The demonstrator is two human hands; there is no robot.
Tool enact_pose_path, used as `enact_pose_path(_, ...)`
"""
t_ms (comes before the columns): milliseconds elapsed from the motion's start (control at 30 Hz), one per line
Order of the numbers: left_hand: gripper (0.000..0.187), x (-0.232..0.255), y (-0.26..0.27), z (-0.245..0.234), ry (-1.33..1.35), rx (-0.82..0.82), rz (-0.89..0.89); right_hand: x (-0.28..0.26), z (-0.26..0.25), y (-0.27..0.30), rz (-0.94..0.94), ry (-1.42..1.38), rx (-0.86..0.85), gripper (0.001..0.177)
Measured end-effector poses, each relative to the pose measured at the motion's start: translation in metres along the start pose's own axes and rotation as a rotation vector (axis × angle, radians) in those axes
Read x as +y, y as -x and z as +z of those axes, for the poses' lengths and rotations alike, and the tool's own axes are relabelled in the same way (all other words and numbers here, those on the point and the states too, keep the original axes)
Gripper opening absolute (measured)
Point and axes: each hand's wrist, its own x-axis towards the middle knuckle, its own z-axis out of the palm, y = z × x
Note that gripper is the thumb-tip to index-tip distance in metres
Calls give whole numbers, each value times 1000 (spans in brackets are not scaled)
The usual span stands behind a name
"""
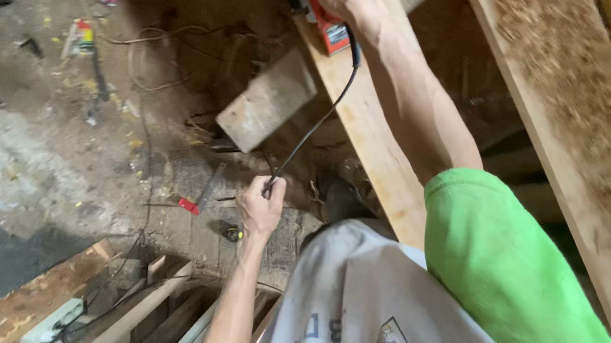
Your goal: The person uses a red electric sander to smooth a long wooden plank resting on supports. They move the sander back and forth along the plank's length, occasionally adjusting the power cord and repositioning their hands to maintain control.
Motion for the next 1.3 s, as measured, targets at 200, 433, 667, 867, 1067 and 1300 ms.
enact_pose_path(200,24,-3,13,23,-23,77,160,-14,-183,96,517,-704,-19,42)
enact_pose_path(433,16,20,49,58,-1,-177,279,-55,-359,244,831,-940,-267,69)
enact_pose_path(667,29,65,102,98,29,-432,495,-114,-462,369,1097,-835,-218,57)
enact_pose_path(867,59,82,104,113,78,-277,471,-105,-462,370,1298,-909,-323,61)
enact_pose_path(1067,72,69,55,142,-56,-86,299,-66,-404,299,1024,-894,-160,55)
enact_pose_path(1300,54,50,29,162,30,-100,171,-5,-308,191,832,-962,-143,54)
